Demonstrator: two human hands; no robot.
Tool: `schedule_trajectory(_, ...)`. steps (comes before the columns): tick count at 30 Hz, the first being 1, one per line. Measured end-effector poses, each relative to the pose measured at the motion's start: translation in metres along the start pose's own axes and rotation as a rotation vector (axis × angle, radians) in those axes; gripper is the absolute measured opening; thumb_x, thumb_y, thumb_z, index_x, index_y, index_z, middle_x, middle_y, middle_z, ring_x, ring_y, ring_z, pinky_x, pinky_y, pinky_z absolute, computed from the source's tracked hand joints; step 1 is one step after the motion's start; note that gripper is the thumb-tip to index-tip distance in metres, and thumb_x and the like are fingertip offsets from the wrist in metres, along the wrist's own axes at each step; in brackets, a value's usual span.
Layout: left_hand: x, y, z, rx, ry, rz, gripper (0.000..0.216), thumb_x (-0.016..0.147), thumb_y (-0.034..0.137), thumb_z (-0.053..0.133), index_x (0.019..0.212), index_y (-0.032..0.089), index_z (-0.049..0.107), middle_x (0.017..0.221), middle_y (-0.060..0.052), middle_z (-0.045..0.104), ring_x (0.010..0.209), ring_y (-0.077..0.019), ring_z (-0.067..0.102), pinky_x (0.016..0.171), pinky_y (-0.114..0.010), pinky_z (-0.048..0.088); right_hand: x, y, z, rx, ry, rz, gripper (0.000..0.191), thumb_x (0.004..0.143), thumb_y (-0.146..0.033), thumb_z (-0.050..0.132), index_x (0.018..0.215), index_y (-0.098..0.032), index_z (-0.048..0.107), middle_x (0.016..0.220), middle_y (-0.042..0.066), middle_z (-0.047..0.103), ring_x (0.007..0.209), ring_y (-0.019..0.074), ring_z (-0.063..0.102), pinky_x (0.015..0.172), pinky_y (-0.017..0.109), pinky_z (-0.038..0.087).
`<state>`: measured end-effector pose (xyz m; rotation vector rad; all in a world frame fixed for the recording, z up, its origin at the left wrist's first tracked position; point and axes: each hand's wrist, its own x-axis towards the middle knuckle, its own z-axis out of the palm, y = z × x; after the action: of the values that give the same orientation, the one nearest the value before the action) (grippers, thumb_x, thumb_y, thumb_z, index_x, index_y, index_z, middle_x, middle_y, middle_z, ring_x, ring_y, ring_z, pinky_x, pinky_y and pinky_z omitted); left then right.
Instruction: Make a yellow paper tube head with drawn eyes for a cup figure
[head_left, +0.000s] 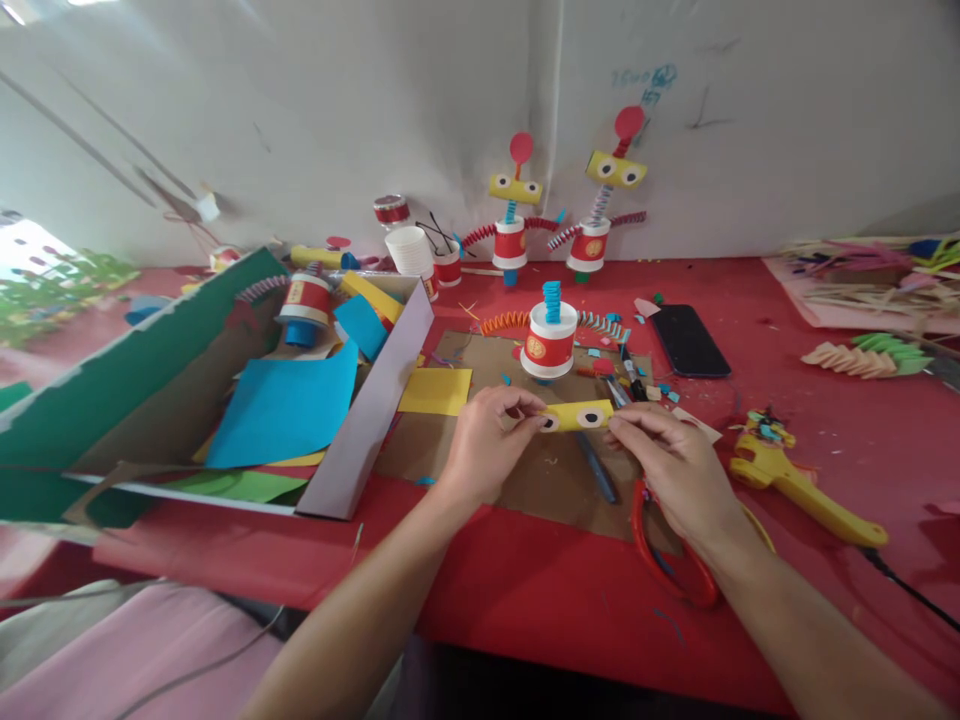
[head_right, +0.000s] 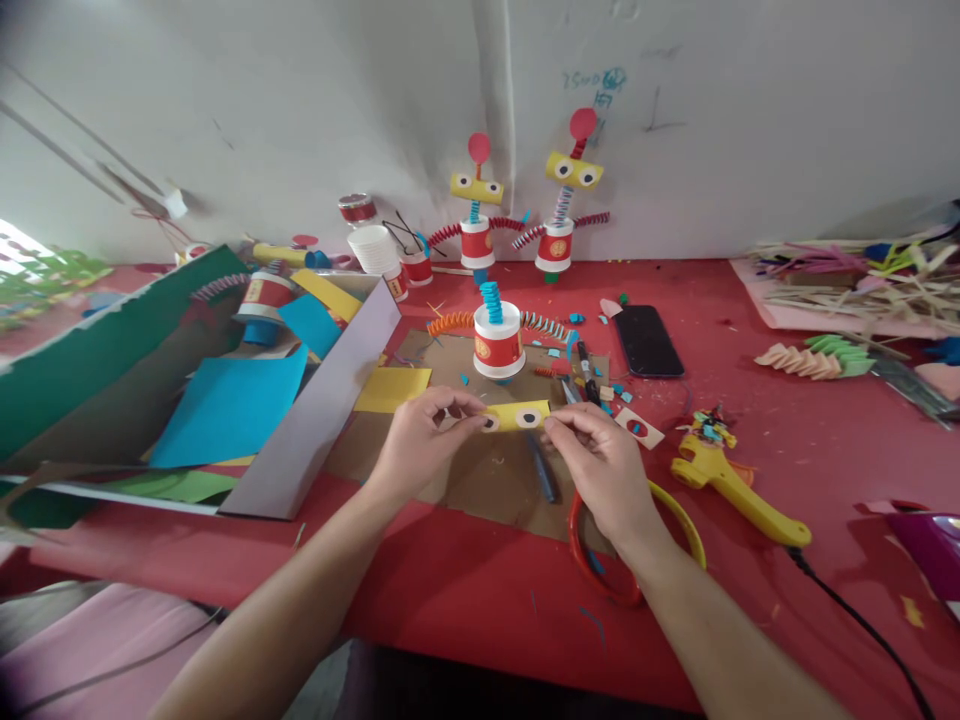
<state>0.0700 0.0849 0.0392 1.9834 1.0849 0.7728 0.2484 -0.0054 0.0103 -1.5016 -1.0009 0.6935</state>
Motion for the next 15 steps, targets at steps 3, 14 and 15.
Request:
schedule_trajectory(3,-0.0004,-0.0008,0.0008,0.019,0.018,0.028,0.005,0.078,0.020,0.065,0.080,0.022,0.068,0.079,-0.001,0.065,0.076,-0.0152,0.054,0.075,-0.028,0.041,-0.0008,0.0002,0.0006,0.054,0.003,0.019,0.013,0.078,-0.035,0.069,0.076,-0.023,0.073,0.084,0.001,0.065,0.072,0.0161,0.065,0.073,0.032,0.054)
schedule_trajectory(14,0.0012,0.0054,-0.0052,-0.626,0.011,-0.303,0.019,0.085,0.031,0.059,0.096,0.016,0.058,0.084,-0.002,0.062,0.078,-0.0117,0.055,0.072,-0.023,0.041,-0.0015,-0.0018,0.0019,0.188,0.086,0.059,0.013,0.075,-0.035,0.072,0.079,-0.023,0.074,0.085,0.002,0.068,0.075,0.0171,0.066,0.077,0.033,0.054)
schedule_trajectory(15,0.0008,0.0059,-0.0037,-0.686,-0.015,-0.314,0.023,0.082,0.031,0.063,0.098,0.016,0.058,0.083,-0.002,0.062,0.078,-0.0118,0.056,0.072,-0.024,0.041,-0.0017,-0.0029,0.0025,0.195,0.096,0.064,0.013,0.075,-0.036,0.072,0.078,-0.023,0.073,0.084,0.002,0.068,0.074,0.0169,0.066,0.076,0.033,0.054)
